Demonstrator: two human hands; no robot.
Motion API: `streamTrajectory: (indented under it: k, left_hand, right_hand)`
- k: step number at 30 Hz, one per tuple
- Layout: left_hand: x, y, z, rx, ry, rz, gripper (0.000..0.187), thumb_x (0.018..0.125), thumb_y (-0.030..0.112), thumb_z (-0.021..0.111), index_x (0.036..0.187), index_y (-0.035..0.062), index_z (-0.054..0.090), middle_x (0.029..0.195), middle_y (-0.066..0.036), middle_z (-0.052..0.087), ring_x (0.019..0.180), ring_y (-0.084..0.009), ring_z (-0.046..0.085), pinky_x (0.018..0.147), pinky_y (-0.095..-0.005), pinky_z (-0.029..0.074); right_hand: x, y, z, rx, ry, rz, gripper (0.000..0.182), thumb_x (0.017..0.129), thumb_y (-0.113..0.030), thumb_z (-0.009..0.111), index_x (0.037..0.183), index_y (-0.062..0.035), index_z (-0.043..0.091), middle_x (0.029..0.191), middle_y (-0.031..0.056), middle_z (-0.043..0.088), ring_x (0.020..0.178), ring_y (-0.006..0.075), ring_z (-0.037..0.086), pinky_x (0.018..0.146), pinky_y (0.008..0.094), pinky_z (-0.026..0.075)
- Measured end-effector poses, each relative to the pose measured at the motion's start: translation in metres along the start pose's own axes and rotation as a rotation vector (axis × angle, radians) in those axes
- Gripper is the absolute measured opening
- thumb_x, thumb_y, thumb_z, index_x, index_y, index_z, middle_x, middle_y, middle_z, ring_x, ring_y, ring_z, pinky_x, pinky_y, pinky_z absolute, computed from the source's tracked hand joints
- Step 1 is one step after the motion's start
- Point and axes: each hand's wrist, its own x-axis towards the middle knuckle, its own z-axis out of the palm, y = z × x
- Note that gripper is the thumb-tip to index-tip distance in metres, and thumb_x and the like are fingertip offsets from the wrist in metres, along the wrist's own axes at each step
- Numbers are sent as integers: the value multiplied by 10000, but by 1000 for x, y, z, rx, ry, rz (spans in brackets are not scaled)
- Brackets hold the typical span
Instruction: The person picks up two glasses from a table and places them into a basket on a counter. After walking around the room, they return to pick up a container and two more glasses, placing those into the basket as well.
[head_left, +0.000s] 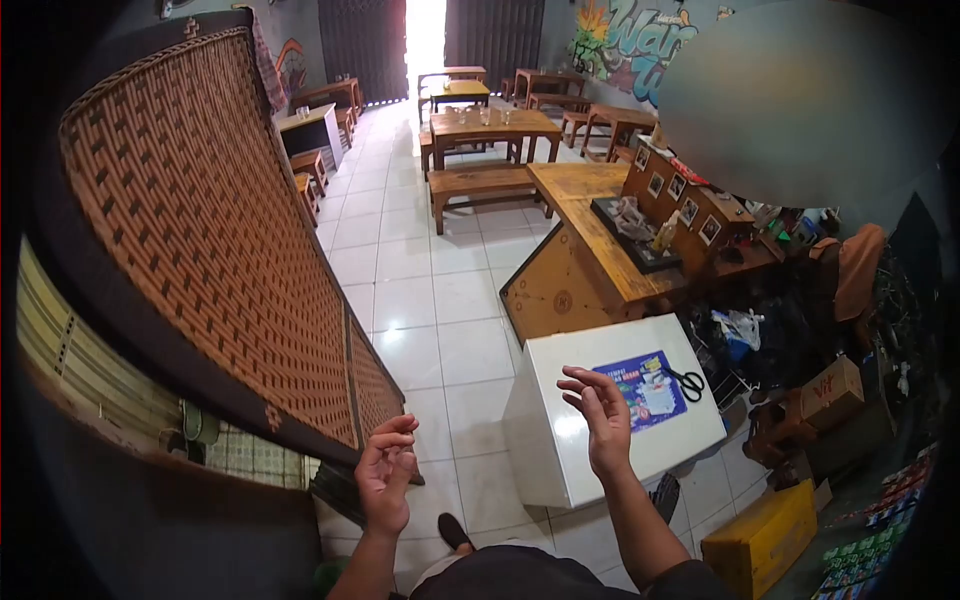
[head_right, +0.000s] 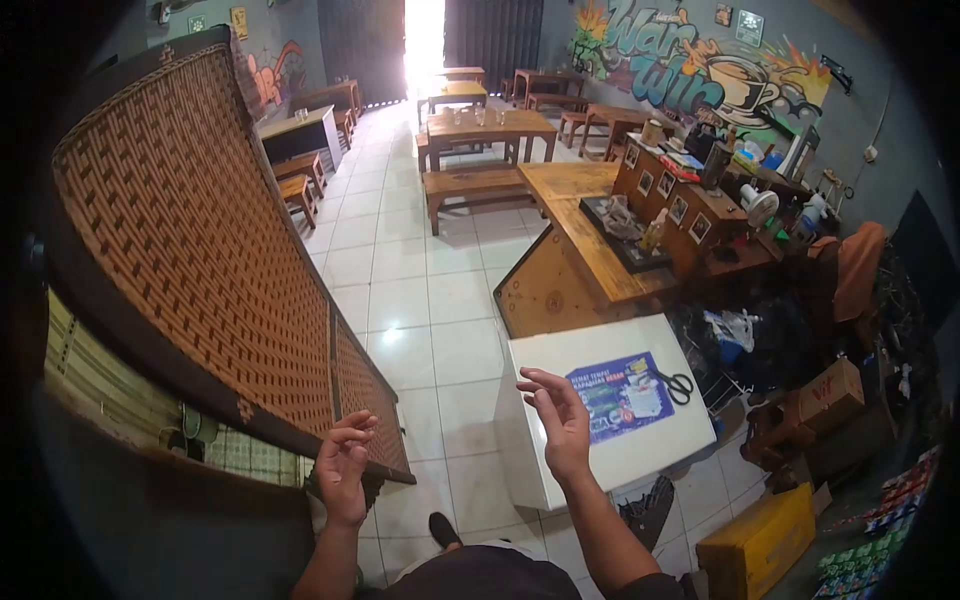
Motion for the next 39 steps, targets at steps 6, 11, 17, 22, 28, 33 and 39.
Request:
streamTrajectory:
  k: [6, 11, 17, 22, 28, 33, 39]
  left_hand:
    - [70, -17, -4, 7, -46, -5, 96, 931, 171, 565, 932, 82, 530, 1208, -130, 549, 1150, -221, 499, 991, -385, 361]
    - [124, -54, 18, -40, -65, -24, 127, 956, 200, 526, 921, 78, 515, 1190, -122, 553, 1135, -216, 508, 973, -383, 376]
    - [202, -86, 57, -29, 39, 14, 147, 972, 211, 505, 936, 68, 506, 1158, -107, 558, 1108, -207, 527, 959, -367, 387]
    - [257, -108, 85, 35, -56, 40, 137, 975, 195, 503, 941, 63, 497, 1137, -102, 560, 1103, -207, 530, 959, -361, 391]
    - [303, -132, 97, 51, -44, 79, 144, 992, 213, 470, 939, 81, 497, 1090, -73, 564, 1105, -225, 540, 957, -398, 400]
    - [356, -154, 87, 47, -53, 52, 142, 989, 217, 478, 937, 86, 496, 1079, -63, 557, 1102, -225, 540, 961, -397, 393]
    - [435, -175, 62, 40, -106, 72, 148, 987, 229, 481, 923, 97, 494, 1059, -50, 554, 1101, -226, 536, 967, -397, 383]
  right_hand:
    - [34, 7, 13, 8, 100, 8, 242, 976, -126, 479, 1185, -33, 558, 1225, 117, 590, 1094, 218, 583, 944, 368, 450]
    - [63, 20, -14, -19, 214, 37, 242, 979, -132, 470, 1181, -33, 560, 1222, 120, 590, 1095, 218, 580, 955, 361, 450]
    - [125, 39, -57, 9, 278, 61, 250, 989, -149, 458, 1190, -30, 545, 1228, 120, 582, 1100, 205, 568, 960, 355, 451]
    - [185, 47, -74, 36, 298, 32, 244, 989, -141, 457, 1185, -30, 550, 1225, 117, 583, 1106, 195, 564, 966, 347, 443]
    - [246, 67, -72, 13, 167, 44, 278, 999, -142, 412, 1232, -24, 507, 1279, 118, 546, 1147, 198, 543, 974, 333, 422]
    - [291, 85, -51, 61, 191, 54, 274, 985, -135, 449, 1232, -50, 533, 1274, 86, 563, 1137, 166, 541, 972, 316, 411]
    - [348, 108, -25, 51, 241, 49, 284, 989, -152, 444, 1242, -56, 529, 1277, 79, 555, 1152, 163, 524, 981, 315, 397]
